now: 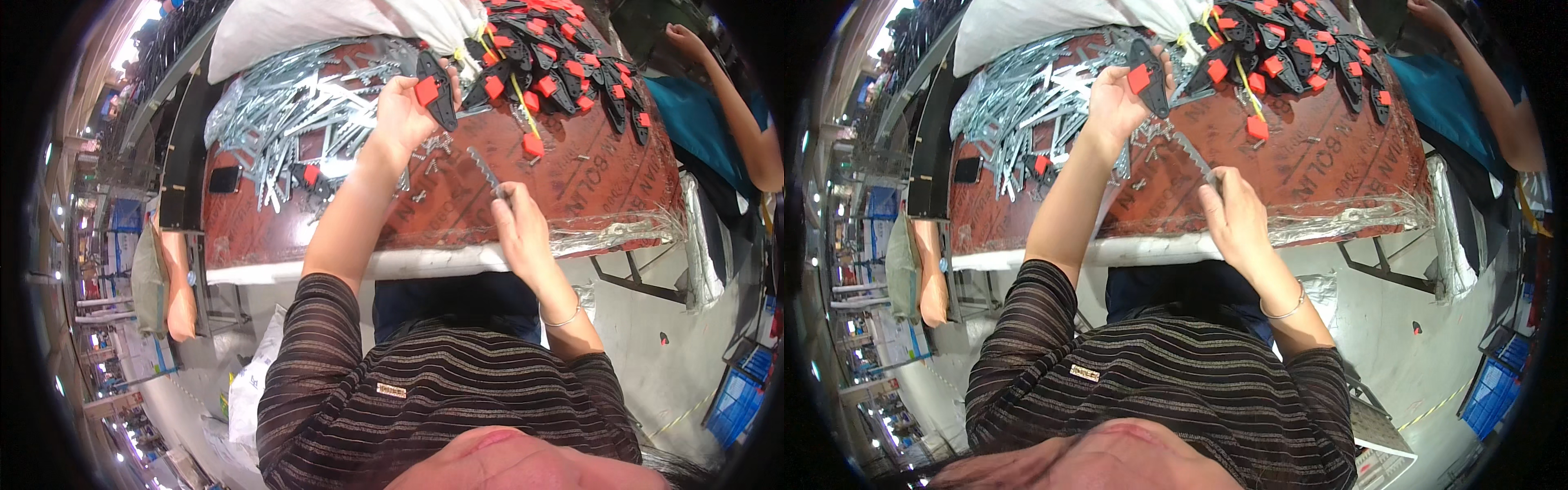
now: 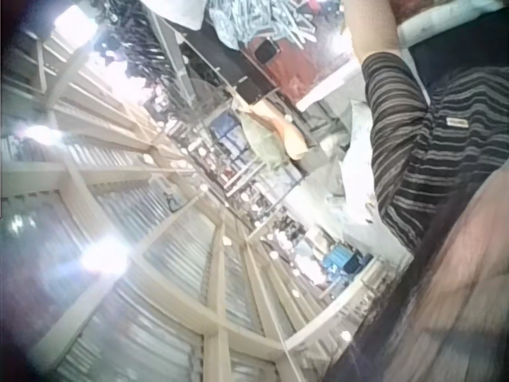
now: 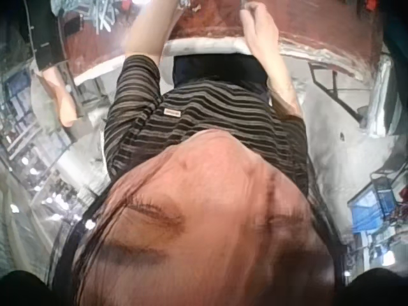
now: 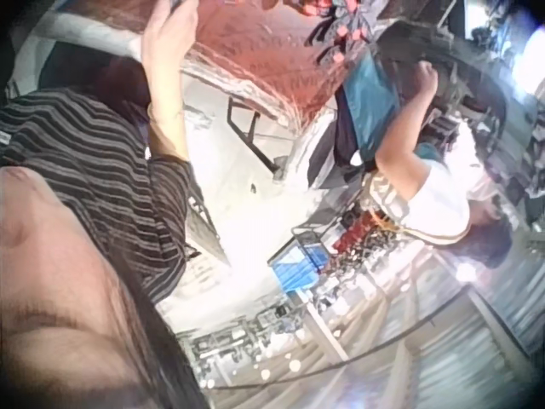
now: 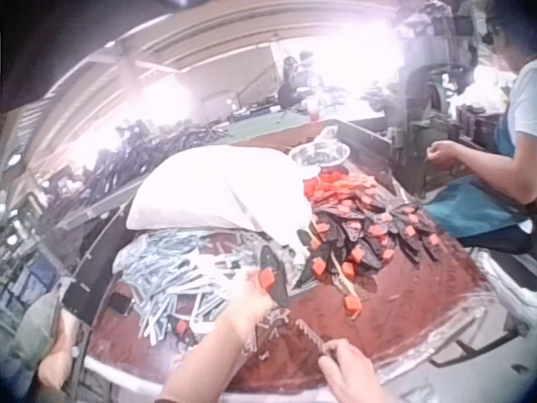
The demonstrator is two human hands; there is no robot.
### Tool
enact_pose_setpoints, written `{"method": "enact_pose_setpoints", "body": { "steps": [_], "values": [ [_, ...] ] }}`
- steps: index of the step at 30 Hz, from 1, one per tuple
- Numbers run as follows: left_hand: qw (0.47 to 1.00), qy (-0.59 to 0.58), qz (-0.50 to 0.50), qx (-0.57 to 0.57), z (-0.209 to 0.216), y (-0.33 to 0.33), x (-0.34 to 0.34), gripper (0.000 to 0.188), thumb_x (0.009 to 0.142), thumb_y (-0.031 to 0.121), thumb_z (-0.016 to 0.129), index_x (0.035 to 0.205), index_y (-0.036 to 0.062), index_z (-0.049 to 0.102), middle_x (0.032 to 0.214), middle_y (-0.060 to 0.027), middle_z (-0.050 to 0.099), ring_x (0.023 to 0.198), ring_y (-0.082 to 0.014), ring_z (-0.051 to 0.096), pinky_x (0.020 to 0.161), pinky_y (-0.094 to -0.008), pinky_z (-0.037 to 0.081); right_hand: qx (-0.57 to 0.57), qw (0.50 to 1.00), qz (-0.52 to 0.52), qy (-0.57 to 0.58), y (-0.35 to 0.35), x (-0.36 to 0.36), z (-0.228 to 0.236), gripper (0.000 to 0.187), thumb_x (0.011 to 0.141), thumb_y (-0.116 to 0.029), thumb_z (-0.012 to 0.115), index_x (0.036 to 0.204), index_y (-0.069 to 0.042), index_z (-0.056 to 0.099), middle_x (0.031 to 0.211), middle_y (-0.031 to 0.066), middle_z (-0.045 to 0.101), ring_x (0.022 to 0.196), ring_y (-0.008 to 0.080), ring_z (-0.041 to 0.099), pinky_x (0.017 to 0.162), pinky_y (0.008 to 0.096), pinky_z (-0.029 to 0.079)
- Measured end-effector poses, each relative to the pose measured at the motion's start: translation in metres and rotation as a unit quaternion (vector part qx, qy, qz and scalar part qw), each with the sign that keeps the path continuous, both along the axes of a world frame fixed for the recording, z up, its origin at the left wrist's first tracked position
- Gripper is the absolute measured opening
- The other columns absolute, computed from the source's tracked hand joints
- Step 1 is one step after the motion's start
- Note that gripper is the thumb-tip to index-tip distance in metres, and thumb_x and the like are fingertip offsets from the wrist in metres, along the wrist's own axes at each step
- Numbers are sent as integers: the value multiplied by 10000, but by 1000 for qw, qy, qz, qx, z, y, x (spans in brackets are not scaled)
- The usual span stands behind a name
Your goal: The person repeatedly picks up metal saw blades and red-and-black plastic handles from a table. They insert the blade into the handle and place the assembled unit on the table. The person briefly bends down to retrieve a dropped blade before resuming assembly.
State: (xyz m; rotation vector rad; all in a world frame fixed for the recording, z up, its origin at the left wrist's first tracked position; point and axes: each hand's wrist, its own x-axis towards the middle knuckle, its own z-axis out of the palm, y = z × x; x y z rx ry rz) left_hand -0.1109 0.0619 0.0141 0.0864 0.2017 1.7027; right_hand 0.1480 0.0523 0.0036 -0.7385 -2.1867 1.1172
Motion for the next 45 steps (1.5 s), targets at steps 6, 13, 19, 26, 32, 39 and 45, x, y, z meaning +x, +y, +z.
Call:
{"method": "enact_pose_setpoints", "body": {
  "steps": [6,13,19,26,32,39,45],
  "values": [
    [998,-49,46,-6,3,-45,27,471,894,386,415,1116,-17,516,989,-138,549,891,-250,531,751,-371,465,-94,995,25,-4,-17,9,7,162,902,-166,526,992,-32,526,665,92,524,595,210,515,577,303,411],
    [989,-76,111,-65,2,-74,35,448,916,480,418,832,46,492,773,-60,487,707,-179,486,629,-315,461,-175,984,43,6,-36,13,7,157,900,-150,545,997,-27,551,625,1,491,558,90,451,530,243,370],
    [978,71,168,-101,22,-92,54,548,913,570,349,870,50,516,756,-70,518,681,-194,500,612,-322,444,-307,944,73,94,-39,12,10,154,915,-128,532,999,0,546,729,-69,481,643,21,405,565,181,333],
    [897,423,-32,-126,26,-118,49,591,944,527,290,894,10,571,710,-88,563,587,-165,509,533,-293,424,-151,981,26,117,-15,6,23,165,897,-130,565,998,0,566,682,-45,497,616,24,411,554,185,357],
    [817,539,-122,-166,42,-127,42,625,930,549,307,855,4,603,635,-58,551,523,-119,490,486,-244,406,30,997,65,4,-4,6,52,197,854,-133,588,1029,-46,609,661,99,594,565,204,581,548,283,436],
    [738,613,-216,-182,63,-125,43,622,928,540,322,802,8,618,588,-40,541,490,-111,495,452,-234,407,112,984,119,-77,4,6,67,204,826,-137,594,1019,-81,624,644,105,608,598,266,608,548,332,456],
    [594,666,-411,-188,64,-109,40,539,942,461,375,852,-12,616,652,-63,603,504,-121,554,454,-235,450,101,948,265,-143,21,1,84,239,812,-122,585,1046,-84,611,718,126,632,647,293,621,574,358,475]
  ]
}}
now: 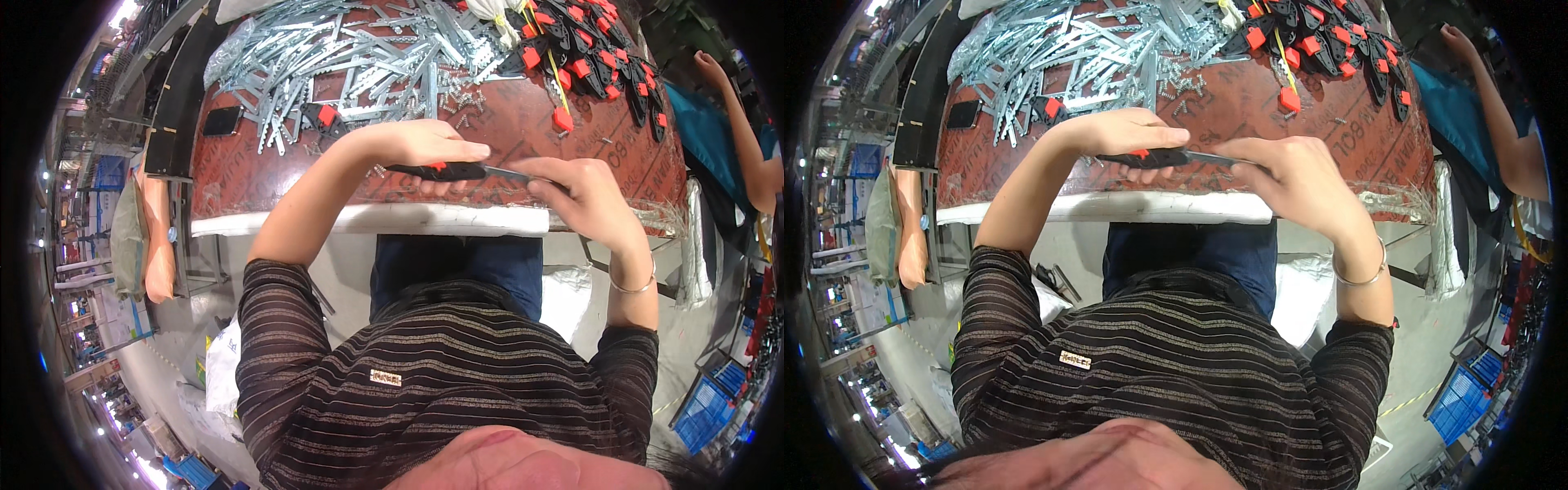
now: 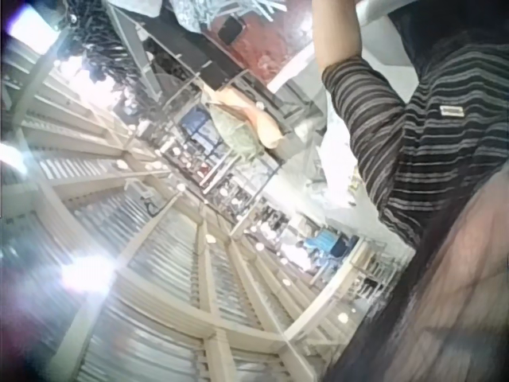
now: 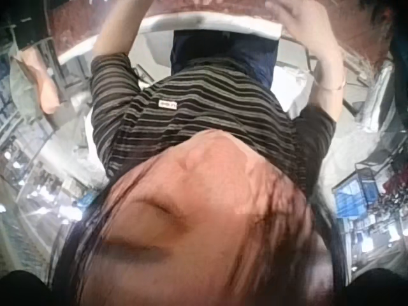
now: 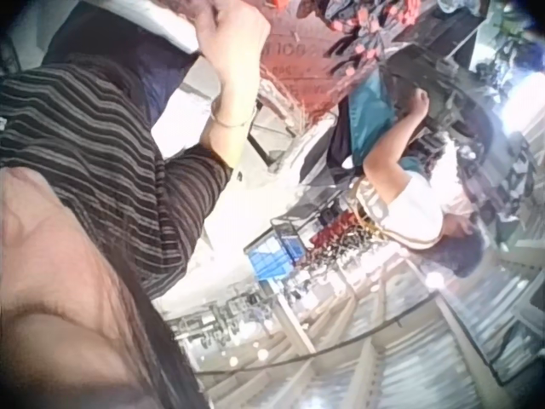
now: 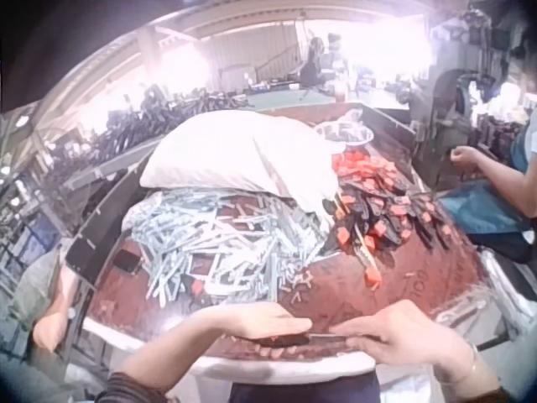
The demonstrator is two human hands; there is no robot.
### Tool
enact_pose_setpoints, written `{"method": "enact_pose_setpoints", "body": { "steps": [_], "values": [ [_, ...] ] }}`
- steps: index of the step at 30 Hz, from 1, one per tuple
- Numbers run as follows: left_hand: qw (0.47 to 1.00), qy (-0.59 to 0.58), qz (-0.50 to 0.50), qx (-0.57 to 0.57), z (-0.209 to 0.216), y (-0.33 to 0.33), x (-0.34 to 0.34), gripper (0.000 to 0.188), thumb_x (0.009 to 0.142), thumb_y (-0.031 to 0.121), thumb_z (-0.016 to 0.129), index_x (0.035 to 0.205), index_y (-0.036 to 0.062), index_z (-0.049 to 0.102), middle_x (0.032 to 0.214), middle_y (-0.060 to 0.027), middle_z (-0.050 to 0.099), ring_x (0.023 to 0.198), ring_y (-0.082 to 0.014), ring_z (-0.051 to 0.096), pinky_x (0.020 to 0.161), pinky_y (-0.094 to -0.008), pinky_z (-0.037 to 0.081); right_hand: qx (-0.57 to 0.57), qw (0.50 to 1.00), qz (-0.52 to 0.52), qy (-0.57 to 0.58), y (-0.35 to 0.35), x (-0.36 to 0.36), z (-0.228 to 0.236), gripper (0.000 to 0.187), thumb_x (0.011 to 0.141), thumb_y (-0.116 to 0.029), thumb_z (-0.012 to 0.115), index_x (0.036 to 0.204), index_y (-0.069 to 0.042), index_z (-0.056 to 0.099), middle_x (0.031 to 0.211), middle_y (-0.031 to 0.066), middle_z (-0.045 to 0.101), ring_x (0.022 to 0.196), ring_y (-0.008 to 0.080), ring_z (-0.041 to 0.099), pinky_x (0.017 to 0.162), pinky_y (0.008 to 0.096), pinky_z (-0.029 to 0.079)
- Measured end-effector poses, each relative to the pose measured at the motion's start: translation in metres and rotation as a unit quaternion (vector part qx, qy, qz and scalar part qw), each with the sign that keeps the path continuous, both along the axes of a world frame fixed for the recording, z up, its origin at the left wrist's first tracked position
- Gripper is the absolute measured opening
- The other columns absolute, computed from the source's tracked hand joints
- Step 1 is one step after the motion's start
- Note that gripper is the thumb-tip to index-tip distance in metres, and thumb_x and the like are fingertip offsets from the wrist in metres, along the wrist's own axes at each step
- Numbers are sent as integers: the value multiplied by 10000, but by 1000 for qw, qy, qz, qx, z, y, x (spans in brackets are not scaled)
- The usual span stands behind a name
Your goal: The person repeatedly picks up metal saw blades and red-and-black plastic handles from a table. They insert the blade into the handle and place the assembled unit on the table. The person briefly bends down to retrieve a dropped blade before resuming assembly.
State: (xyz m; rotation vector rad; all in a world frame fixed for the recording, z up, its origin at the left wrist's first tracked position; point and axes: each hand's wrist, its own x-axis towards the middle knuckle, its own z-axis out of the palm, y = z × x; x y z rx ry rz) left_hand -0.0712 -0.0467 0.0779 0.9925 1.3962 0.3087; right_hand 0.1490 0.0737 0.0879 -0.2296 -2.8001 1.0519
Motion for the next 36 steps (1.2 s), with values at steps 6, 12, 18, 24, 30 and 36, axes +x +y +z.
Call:
{"method": "enact_pose_setpoints", "body": {
  "steps": [6,12,18,24,30,36],
  "values": [
    [976,-69,63,198,-16,7,-15,416,954,377,395,1103,24,558,933,-97,640,760,-174,637,695,-288,509,-48,997,6,52,-14,-7,-36,373,828,-108,581,1200,-114,557,846,148,645,736,301,624,651,350,491],
    [744,-122,504,422,-30,-6,-31,552,943,435,351,1247,-16,450,1208,-172,525,1160,-236,475,974,-390,370,-353,927,-103,78,-28,2,-65,382,904,-126,537,1277,-55,499,926,19,610,734,91,499,690,233,426],
    [579,-525,546,302,-50,-1,41,595,897,591,346,878,34,554,790,-105,586,857,-257,555,930,-466,420,-430,888,-134,90,-60,-18,-67,356,907,-116,528,1250,-26,498,709,-37,535,620,29,415,581,191,357],
    [515,-511,615,309,-48,2,45,588,888,610,366,605,100,436,511,-28,391,582,-204,471,823,-421,459,-401,898,-157,92,-73,-20,-70,387,850,-46,454,1236,-37,450,579,-17,464,536,55,407,525,224,338],
    [530,-520,591,316,-58,-4,49,588,896,604,354,591,107,432,485,-31,377,551,-215,452,817,-426,457,-299,939,-122,119,-71,-41,-69,430,790,-29,429,1219,-38,392,565,67,469,524,194,487,547,313,390],
    [520,-489,623,318,-54,-19,19,572,914,574,332,645,92,482,576,-53,470,635,-250,500,825,-448,454,-236,966,-86,67,-72,-56,-51,442,810,-48,435,1243,-43,345,632,113,540,610,288,574,604,377,437]
  ]
}}
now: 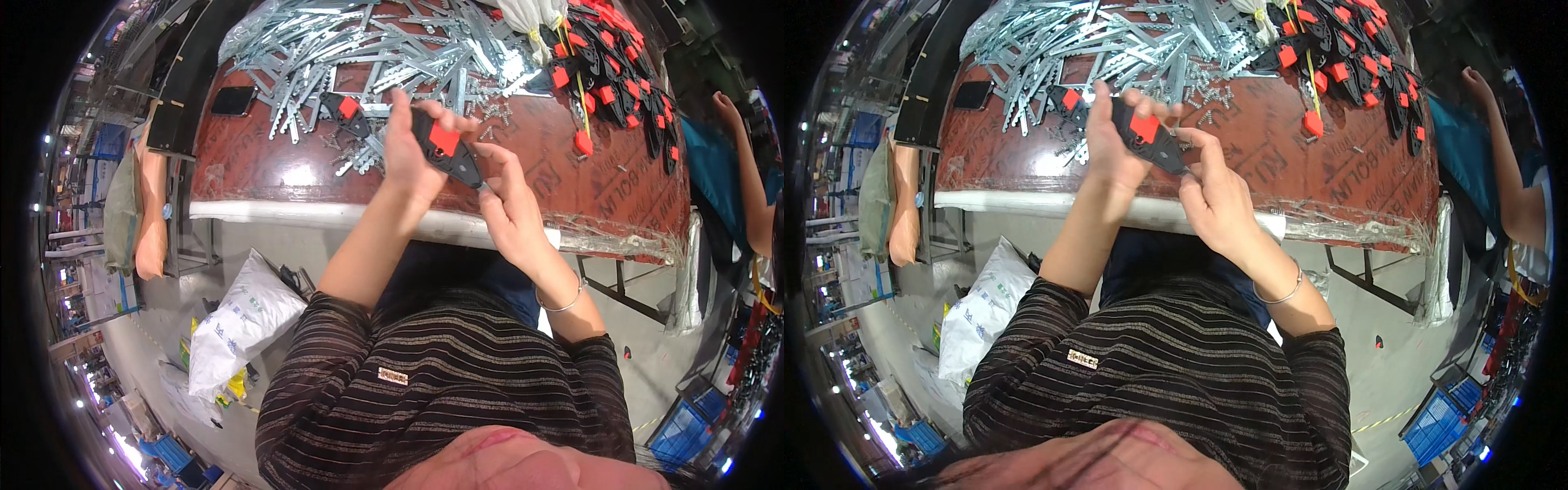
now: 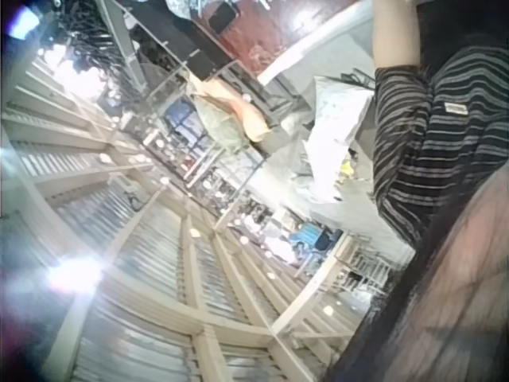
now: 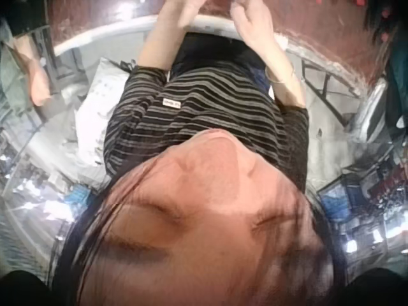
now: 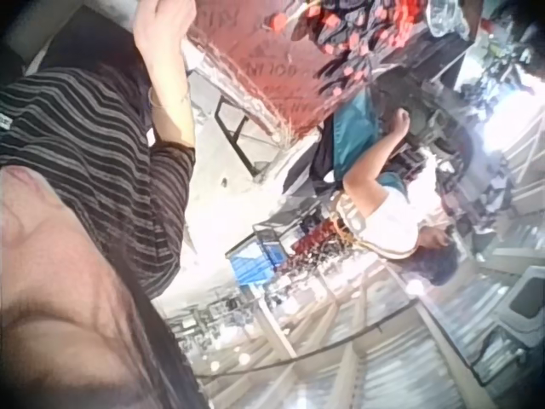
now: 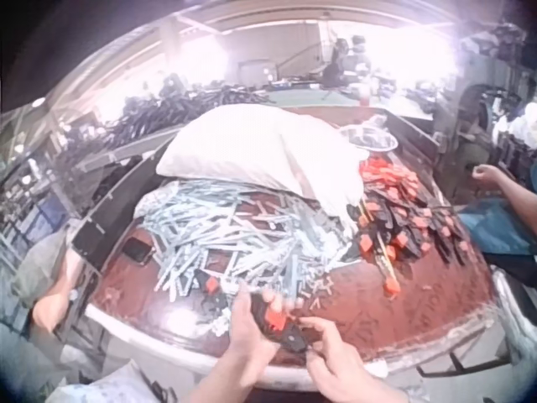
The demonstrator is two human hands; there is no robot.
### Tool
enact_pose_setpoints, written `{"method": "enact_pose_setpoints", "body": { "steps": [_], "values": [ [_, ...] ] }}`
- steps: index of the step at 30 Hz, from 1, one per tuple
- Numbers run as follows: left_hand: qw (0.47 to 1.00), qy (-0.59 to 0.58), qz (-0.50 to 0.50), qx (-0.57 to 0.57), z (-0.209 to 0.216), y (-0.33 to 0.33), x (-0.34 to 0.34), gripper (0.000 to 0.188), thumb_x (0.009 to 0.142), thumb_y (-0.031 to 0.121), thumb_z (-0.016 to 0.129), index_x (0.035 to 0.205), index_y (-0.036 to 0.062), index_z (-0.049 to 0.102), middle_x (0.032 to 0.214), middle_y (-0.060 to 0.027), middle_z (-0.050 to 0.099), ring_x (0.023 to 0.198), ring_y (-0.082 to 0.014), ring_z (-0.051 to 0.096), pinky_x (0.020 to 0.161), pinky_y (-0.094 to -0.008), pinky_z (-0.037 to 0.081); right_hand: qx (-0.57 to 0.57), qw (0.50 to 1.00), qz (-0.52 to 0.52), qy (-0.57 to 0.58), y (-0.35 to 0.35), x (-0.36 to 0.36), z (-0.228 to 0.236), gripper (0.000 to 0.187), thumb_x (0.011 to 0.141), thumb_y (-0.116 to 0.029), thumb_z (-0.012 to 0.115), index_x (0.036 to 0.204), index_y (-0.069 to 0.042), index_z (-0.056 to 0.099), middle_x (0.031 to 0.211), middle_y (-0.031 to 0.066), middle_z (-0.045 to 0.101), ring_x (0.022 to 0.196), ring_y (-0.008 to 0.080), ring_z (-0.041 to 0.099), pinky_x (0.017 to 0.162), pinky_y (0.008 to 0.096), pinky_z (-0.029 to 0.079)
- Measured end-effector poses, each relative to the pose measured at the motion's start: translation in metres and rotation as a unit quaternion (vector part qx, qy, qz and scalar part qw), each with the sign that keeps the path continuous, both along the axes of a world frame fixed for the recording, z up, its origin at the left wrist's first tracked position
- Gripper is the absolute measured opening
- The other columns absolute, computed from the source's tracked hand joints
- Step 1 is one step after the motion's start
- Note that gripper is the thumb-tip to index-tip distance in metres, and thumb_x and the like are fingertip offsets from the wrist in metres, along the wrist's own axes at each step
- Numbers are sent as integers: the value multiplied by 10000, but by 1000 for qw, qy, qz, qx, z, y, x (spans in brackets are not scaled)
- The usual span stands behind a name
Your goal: The person repeatedly picks up metal saw blades and red-and-black plastic handles from a table. They insert the blade into the handle and place the assembled unit on the table. The person briefly bends down to retrieve a dropped blade before resuming assembly.
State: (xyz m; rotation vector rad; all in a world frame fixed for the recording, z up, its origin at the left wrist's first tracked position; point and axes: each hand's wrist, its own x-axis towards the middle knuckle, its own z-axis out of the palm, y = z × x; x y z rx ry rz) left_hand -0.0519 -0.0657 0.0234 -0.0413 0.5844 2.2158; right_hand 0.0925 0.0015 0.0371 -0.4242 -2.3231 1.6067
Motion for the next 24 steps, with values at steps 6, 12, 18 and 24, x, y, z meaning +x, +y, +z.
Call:
{"method": "enact_pose_setpoints", "body": {
  "steps": [6,12,18,24],
  "values": [
    [975,76,186,-93,-6,-47,-81,525,944,502,336,757,57,545,799,-146,639,820,-278,613,786,-400,500,65,998,-13,3,24,-32,-10,311,856,-148,486,1157,-77,449,654,112,594,639,323,600,600,405,451],
    [945,203,123,-225,-11,-63,-156,336,922,312,500,991,3,612,921,-91,642,863,-208,566,754,-332,454,353,919,-81,-154,79,-106,-29,402,790,-432,615,803,-30,619,708,122,641,692,304,630,631,408,478],
    [839,327,209,-381,-29,-58,-176,427,824,113,609,1210,2,463,1233,-104,468,1083,-181,472,879,-320,397,348,894,-45,-278,88,-155,-36,488,695,-463,684,899,-21,674,923,160,664,882,299,646,759,395,511],
    [824,465,118,-301,-9,8,-127,354,811,88,620,1143,6,532,1135,-77,538,1005,-162,513,856,-270,417,119,978,-111,-134,108,-141,-49,323,667,-328,631,779,-28,672,756,148,660,794,293,645,713,366,496]
  ]
}}
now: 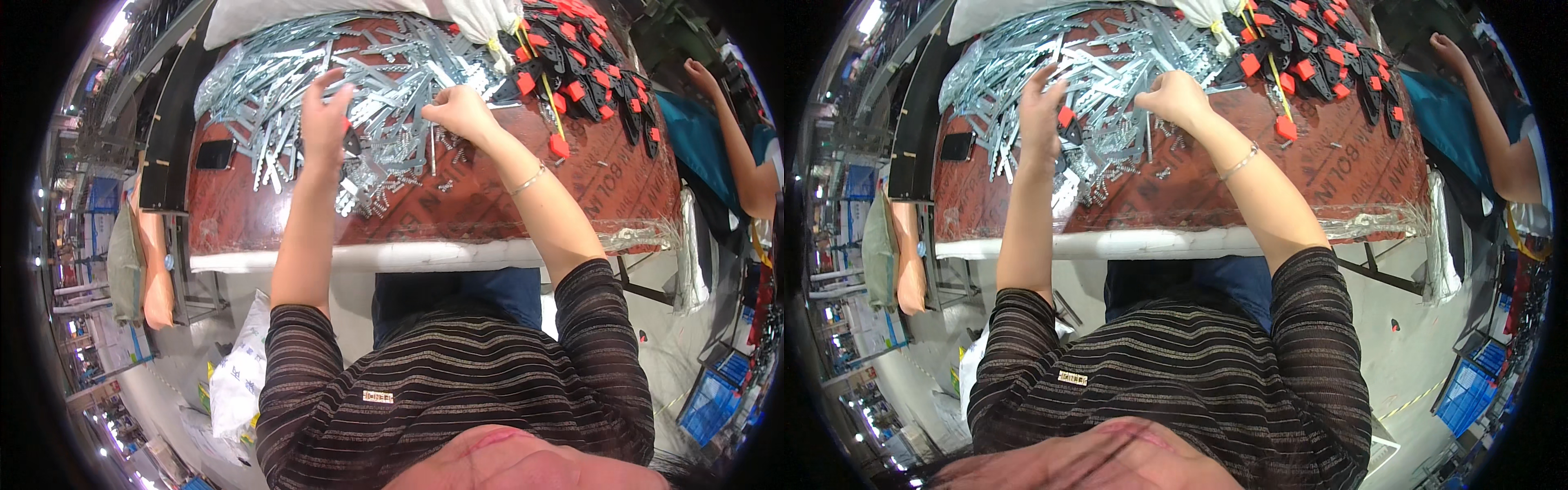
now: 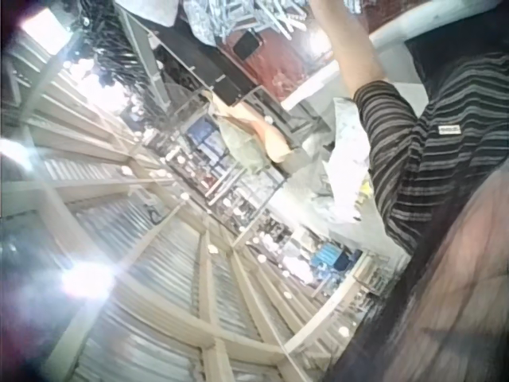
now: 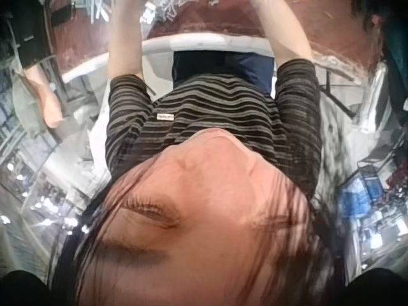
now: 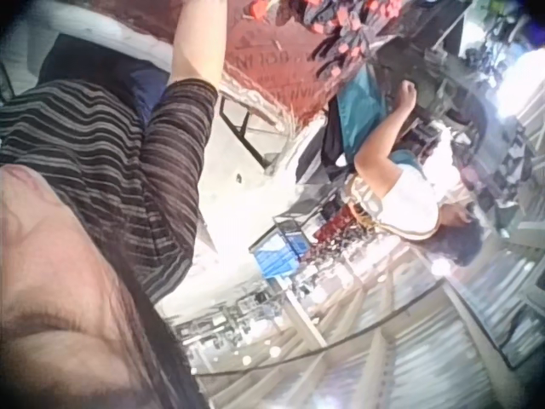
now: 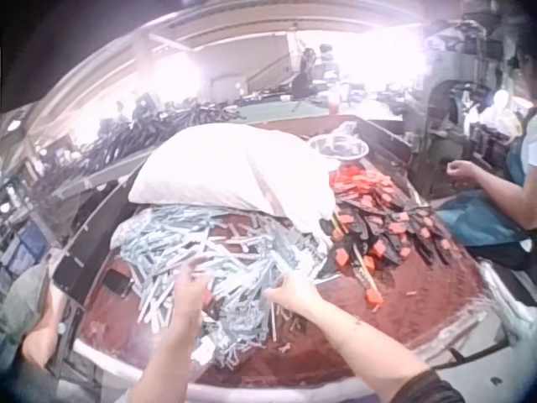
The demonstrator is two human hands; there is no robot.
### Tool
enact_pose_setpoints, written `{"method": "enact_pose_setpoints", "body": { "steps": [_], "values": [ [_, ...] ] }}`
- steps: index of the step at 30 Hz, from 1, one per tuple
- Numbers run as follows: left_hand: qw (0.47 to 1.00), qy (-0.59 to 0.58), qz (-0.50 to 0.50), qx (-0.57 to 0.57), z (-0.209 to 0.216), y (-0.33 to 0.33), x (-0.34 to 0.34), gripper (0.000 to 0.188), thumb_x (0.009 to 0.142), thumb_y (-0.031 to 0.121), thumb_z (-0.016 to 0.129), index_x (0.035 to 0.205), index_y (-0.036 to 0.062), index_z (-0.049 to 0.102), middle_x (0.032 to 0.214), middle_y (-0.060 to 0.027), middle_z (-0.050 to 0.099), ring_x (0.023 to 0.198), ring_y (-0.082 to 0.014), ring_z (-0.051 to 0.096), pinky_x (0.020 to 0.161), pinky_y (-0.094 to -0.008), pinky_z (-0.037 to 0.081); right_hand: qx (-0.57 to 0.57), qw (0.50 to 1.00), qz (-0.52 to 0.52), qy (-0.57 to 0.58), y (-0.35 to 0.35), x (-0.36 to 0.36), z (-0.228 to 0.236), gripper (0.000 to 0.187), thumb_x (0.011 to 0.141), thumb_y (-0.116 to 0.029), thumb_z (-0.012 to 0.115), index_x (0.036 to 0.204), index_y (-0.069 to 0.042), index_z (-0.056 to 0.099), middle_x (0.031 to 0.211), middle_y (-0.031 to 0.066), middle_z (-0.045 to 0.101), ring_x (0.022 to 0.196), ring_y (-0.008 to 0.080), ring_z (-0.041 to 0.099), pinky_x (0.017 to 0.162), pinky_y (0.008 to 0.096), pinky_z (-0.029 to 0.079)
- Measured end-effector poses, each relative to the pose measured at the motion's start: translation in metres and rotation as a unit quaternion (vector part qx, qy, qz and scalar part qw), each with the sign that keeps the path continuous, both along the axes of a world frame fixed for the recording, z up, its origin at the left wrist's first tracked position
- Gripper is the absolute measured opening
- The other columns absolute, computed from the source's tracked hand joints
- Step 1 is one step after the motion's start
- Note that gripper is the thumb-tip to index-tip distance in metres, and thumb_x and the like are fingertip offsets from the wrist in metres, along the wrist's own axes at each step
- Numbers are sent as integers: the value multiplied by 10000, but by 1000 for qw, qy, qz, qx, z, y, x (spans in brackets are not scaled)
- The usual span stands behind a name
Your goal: The person repeatedly picks up metal saw blades and red-and-black plastic handles from a table. They insert the blade into the handle and place the assembled unit on the table. The person briefly bends down to retrieve a dropped blade before resuming assembly.
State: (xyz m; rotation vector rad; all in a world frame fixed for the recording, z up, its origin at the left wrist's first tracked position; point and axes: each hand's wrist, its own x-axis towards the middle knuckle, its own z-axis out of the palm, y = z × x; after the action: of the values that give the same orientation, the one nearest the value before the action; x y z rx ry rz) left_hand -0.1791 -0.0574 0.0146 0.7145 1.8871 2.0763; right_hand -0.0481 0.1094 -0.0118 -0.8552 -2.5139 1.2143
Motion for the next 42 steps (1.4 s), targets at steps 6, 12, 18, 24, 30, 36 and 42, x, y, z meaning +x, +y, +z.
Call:
{"method": "enact_pose_setpoints", "body": {
  "steps": [6,12,18,24,30,36,42],
  "values": [
    [971,73,-216,-77,1,92,54,320,816,134,616,1097,-14,578,1062,-113,621,988,-183,579,853,-289,456,46,971,-17,234,-1,104,38,167,733,-174,587,719,-15,539,584,112,522,547,223,536,533,322,423],
    [895,330,-186,-238,-19,191,84,485,718,272,690,1097,-12,584,1050,-179,629,944,-283,619,828,-353,485,316,926,-57,197,6,206,19,126,782,-45,542,894,-40,599,666,70,553,586,149,543,571,272,439],
    [795,487,-116,-343,-39,221,86,483,650,339,700,1015,32,627,898,-171,641,839,-285,625,762,-353,488,-186,940,-147,247,-18,238,6,274,822,-15,566,1095,-11,598,843,44,613,780,92,557,712,231,455],
    [864,-297,-406,36,-9,161,86,498,727,136,567,1202,7,491,1115,-108,565,985,-260,577,887,-412,469,-322,896,-119,280,-32,241,10,315,843,-59,580,1148,16,556,988,70,603,810,90,557,725,229,472],
    [781,-385,-437,226,-6,93,102,574,696,-19,535,1257,12,419,1213,-124,497,1173,-248,456,1007,-399,372,-339,875,-110,328,-42,240,4,264,899,-55,476,1138,23,557,1020,89,575,754,101,559,634,223,481],
    [867,-213,-388,230,2,42,153,545,661,-146,548,1178,10,472,1204,-132,518,1157,-238,494,998,-364,396,-396,806,-178,402,-60,202,14,270,913,-109,510,1133,42,551,1012,90,568,821,125,574,669,261,516],
    [921,-59,-331,195,-13,5,185,465,642,-126,658,1070,1,528,1221,-139,488,1199,-267,465,1015,-382,361,-501,735,-152,430,-61,180,16,184,872,-96,592,1023,10,594,900,43,619,806,108,582,669,243,509]
  ]
}}
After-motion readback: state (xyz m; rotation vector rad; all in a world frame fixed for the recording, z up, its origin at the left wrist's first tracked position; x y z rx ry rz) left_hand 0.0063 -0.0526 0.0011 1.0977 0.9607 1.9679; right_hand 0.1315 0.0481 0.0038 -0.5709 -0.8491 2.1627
